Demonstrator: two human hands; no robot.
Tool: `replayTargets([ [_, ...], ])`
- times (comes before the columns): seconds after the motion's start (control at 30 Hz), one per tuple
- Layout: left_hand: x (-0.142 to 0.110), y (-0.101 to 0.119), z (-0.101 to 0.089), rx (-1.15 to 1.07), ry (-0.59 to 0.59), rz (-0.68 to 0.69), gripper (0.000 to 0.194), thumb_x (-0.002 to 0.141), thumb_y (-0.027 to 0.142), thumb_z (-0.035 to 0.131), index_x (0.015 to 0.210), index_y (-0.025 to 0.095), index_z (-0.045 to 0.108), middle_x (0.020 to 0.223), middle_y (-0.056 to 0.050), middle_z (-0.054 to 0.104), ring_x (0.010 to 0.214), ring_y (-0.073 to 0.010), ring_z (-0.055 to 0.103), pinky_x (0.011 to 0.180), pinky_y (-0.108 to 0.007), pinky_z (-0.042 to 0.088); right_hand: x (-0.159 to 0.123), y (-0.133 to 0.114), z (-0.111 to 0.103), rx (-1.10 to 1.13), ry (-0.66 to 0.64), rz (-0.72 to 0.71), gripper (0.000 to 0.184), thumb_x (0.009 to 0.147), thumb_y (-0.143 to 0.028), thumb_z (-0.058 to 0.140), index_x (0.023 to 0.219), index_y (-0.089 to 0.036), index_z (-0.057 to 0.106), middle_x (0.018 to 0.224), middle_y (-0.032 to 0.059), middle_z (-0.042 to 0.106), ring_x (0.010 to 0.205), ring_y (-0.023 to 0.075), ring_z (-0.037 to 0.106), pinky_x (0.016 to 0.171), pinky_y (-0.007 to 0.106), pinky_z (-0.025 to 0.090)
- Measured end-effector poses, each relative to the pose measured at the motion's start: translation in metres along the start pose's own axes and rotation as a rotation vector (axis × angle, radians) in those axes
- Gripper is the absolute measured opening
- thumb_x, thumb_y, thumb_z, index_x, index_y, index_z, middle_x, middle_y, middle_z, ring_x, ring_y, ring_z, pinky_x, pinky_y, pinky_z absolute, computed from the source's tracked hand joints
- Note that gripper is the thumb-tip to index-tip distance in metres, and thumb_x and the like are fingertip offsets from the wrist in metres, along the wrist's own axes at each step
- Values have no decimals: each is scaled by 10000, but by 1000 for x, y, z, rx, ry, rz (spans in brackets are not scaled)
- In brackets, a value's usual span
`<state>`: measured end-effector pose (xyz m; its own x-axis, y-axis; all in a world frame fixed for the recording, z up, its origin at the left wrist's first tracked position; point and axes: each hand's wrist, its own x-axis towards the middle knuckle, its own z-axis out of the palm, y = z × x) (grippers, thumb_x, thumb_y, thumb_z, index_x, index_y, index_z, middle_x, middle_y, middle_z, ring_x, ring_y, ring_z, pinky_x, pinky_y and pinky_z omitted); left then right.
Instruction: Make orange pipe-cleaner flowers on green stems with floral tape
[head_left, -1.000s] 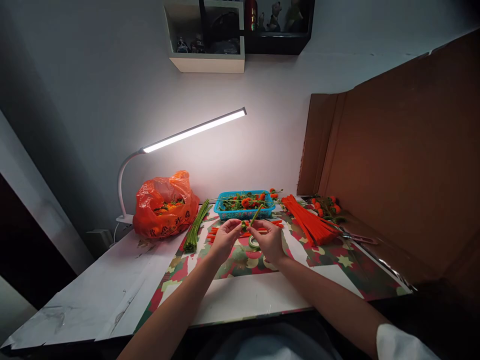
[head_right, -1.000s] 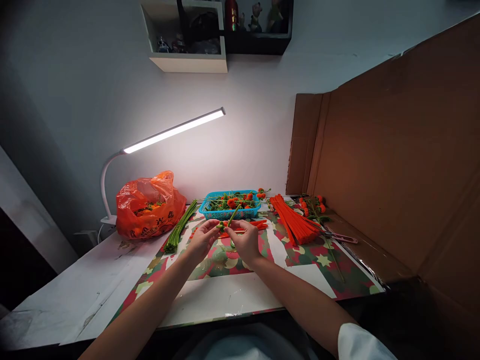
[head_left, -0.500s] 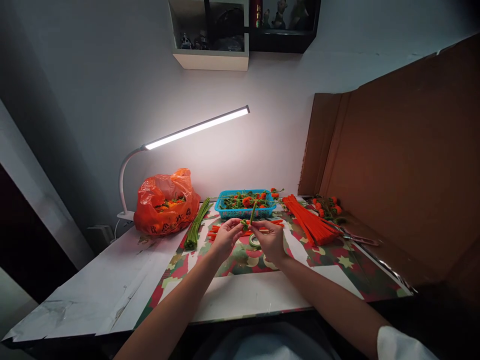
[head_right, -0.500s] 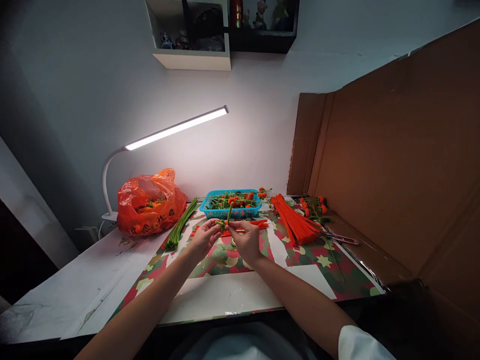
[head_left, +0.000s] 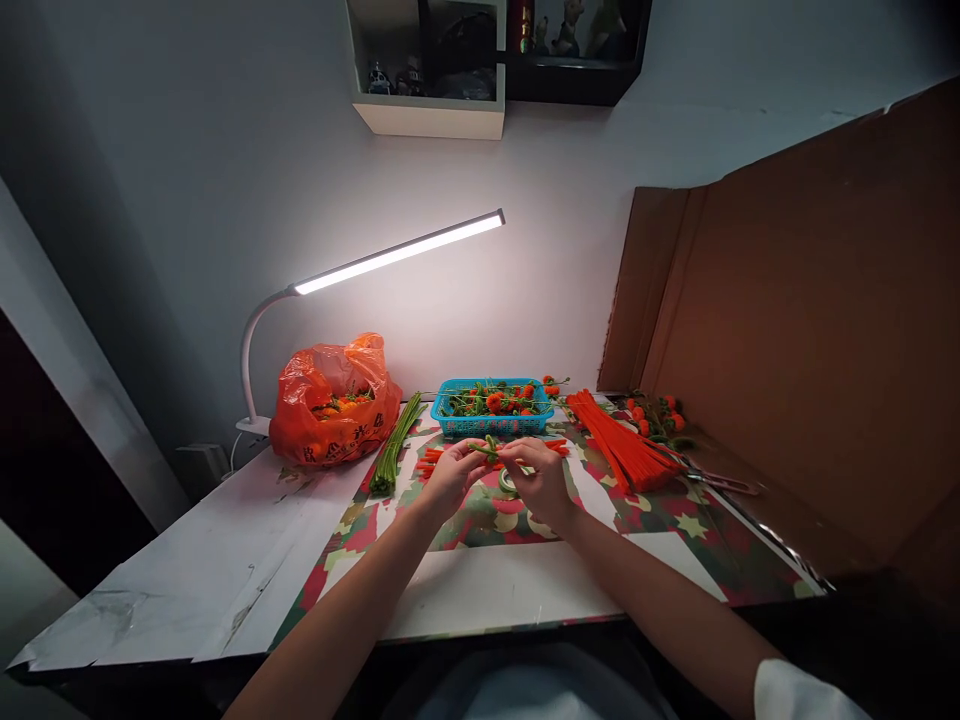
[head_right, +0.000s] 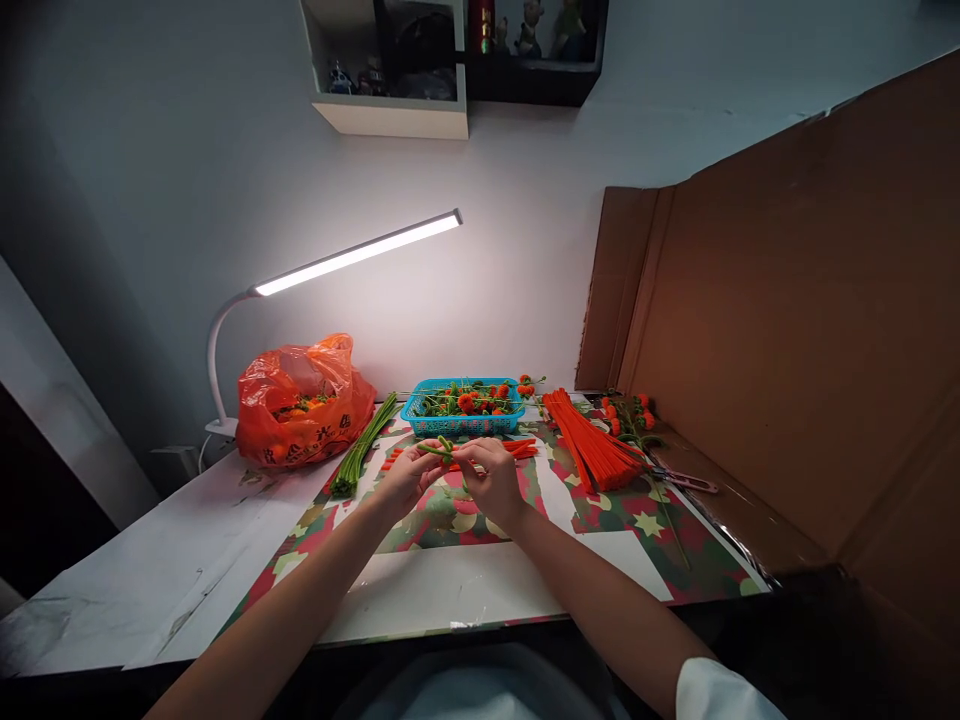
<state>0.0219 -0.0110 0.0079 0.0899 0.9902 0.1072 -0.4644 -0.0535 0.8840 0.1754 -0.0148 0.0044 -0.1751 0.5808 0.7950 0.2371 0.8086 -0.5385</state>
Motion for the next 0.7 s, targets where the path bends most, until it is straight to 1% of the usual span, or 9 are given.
replayTargets([
  [0.1,-1,2,1,8,37,9,246,515,216,797,674,136,628,666,-12,663,647,-134,638,687,-259,525,2,0,0,-145,-30,-74,169,824,-154,525,758,-203,672,782,52,664,755,189,584,704,328,432],
  [0.17,-3,3,1,37,22,41,251,511,208,795,690,135,635,699,-29,680,661,-146,644,684,-267,523,3,0,0,-173,-42,-83,179,827,-134,510,755,-194,663,763,50,650,735,183,567,678,313,422],
  [0.27,-4,3,3,100,-43,116,284,546,265,797,731,135,626,805,-65,706,760,-183,657,730,-301,520,5,1,1,-171,-46,-61,190,821,-113,497,750,-195,653,743,40,634,725,178,556,658,298,417],
  [0.33,-5,1,4,150,-40,157,305,595,340,780,741,136,607,833,-75,708,806,-198,656,764,-328,517,5,3,2,-165,-38,-37,195,813,-105,494,748,-198,653,733,36,629,722,178,554,650,293,417],
  [0.4,-5,-1,5,191,-10,175,321,626,385,760,736,136,589,834,-72,706,817,-197,655,783,-343,518,5,4,3,-148,-27,-15,200,806,-100,491,749,-196,657,728,36,630,720,177,558,644,289,421],
  [0.6,-6,-4,7,185,61,156,374,588,408,772,686,155,515,736,-9,673,779,-183,658,769,-354,538,4,3,5,-93,-22,21,193,792,-102,505,754,-186,674,745,47,650,728,177,575,659,293,440],
  [0.7,-5,-5,7,208,46,148,396,581,428,770,678,158,496,730,-18,677,773,-188,662,764,-360,540,4,1,7,-64,-25,54,191,775,-101,515,734,-188,680,733,49,652,728,181,583,662,300,446],
])
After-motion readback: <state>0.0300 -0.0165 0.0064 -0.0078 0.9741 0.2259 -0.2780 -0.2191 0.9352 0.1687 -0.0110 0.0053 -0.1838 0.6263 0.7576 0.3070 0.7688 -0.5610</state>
